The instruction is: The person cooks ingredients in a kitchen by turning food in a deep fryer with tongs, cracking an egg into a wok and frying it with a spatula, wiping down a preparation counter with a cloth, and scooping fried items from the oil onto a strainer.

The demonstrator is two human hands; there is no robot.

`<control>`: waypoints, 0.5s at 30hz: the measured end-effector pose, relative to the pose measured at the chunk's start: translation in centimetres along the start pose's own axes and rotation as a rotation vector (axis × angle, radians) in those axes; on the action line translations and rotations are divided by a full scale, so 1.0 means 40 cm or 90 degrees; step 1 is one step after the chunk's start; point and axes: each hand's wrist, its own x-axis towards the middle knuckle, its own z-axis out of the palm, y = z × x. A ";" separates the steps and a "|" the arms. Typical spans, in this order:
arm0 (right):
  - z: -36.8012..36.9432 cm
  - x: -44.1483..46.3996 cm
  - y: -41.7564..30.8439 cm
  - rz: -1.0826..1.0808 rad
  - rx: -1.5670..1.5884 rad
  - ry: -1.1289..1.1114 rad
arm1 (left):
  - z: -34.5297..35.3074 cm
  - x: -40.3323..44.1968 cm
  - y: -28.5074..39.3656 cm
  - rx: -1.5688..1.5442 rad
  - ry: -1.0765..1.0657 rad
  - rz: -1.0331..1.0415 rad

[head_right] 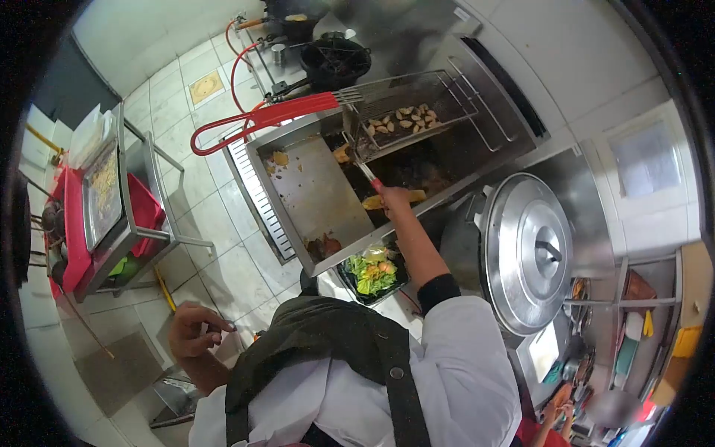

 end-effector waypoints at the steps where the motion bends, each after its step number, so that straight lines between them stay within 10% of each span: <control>1: -0.023 -0.039 0.005 0.011 0.037 -0.004 | 0.011 0.002 0.001 0.004 0.001 0.011; 6: -0.104 -0.179 0.031 0.044 0.097 -0.027 | 0.053 0.029 0.016 0.035 -0.039 0.028; 11: -0.114 -0.044 0.095 -0.377 -0.435 0.226 | 0.107 0.068 0.044 0.072 -0.052 0.005; 15: -0.122 -0.124 -0.027 -0.249 -0.494 0.316 | 0.152 0.084 0.072 0.099 -0.050 -0.019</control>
